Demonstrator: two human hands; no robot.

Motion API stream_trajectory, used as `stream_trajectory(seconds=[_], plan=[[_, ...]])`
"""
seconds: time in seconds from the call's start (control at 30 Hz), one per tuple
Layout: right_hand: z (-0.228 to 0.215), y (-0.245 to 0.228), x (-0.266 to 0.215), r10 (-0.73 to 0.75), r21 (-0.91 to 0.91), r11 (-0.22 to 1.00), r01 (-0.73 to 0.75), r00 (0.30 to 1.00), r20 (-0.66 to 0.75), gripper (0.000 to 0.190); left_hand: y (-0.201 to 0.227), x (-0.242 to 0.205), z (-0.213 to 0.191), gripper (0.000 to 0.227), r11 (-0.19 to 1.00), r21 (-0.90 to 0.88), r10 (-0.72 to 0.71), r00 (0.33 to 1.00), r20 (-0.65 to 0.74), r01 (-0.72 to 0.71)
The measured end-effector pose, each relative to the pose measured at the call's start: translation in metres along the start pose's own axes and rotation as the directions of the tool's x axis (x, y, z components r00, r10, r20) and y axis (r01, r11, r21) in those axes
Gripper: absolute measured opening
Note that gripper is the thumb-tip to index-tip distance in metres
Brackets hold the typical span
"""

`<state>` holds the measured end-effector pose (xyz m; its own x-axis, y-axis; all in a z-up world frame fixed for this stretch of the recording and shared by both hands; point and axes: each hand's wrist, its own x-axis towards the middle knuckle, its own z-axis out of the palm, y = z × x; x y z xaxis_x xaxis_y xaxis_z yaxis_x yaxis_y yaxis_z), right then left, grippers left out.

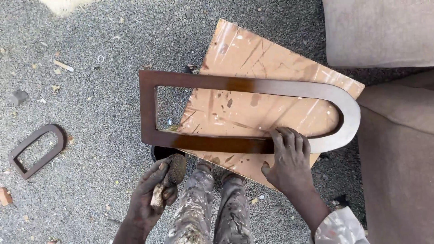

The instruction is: Applying dark wood stain to a curved furniture frame component using a rag.

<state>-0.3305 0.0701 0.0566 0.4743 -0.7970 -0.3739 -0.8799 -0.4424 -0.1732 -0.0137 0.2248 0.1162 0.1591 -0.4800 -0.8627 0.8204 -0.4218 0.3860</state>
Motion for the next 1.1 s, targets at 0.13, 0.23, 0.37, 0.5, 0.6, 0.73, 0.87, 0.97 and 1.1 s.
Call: stream_trajectory(seconds=[0.13, 0.23, 0.37, 0.5, 0.6, 0.73, 0.87, 0.97, 1.1], plan=[[0.008, 0.009, -0.009, 0.096, -0.004, 0.995, -0.096, 0.987, 0.125, 0.106, -0.024, -0.011, -0.023, 0.027, 0.996, -0.084, 0.036, 0.998, -0.054, -0.041], [-0.010, -0.011, -0.006, 0.178, -0.011, 0.982, -0.186, 0.921, 0.346, 0.110, -0.031, -0.021, -0.020, 0.034, 0.994, -0.101, 0.019, 0.982, -0.188, -0.039], [-0.004, -0.049, 0.000, 0.089, 0.053, 0.992, -0.118, 0.920, 0.382, 0.105, -0.060, -0.013, -0.053, 0.016, 0.920, -0.384, 0.030, 0.989, -0.143, -0.083], [-0.029, -0.108, 0.030, -0.031, 0.220, 0.975, -0.034, 0.958, 0.286, 0.095, -0.065, -0.018, -0.058, 0.040, 0.903, -0.420, -0.017, 0.969, -0.247, -0.091], [-0.048, -0.153, 0.062, -0.102, 0.396, 0.918, -0.010, 0.960, 0.262, 0.060, -0.066, -0.025, -0.060, 0.039, 0.885, -0.444, 0.022, 0.967, -0.254, -0.137], [-0.048, -0.201, 0.110, -0.170, 0.665, 0.746, -0.007, 0.965, 0.200, 0.042, -0.076, -0.029, -0.073, 0.042, 0.874, -0.463, 0.008, 0.957, -0.290, -0.148], [-0.053, -0.252, 0.154, 0.054, 0.775, 0.320, -0.545, 0.827, 0.560, 0.063, -0.084, -0.032, -0.092, 0.038, 0.862, -0.485, -0.063, 0.920, -0.386, -0.144], [-0.038, -0.257, 0.174, 0.143, 0.720, 0.021, -0.693, 0.715, 0.684, 0.082, -0.080, -0.031, -0.099, 0.032, 0.841, -0.513, -0.074, 0.903, -0.424, -0.172], [-0.033, -0.250, 0.185, 0.082, 0.749, -0.179, -0.637, 0.749, 0.657, 0.091, -0.065, -0.016, -0.101, 0.039, 0.794, -0.584, -0.066, 0.931, -0.360, -0.170]])
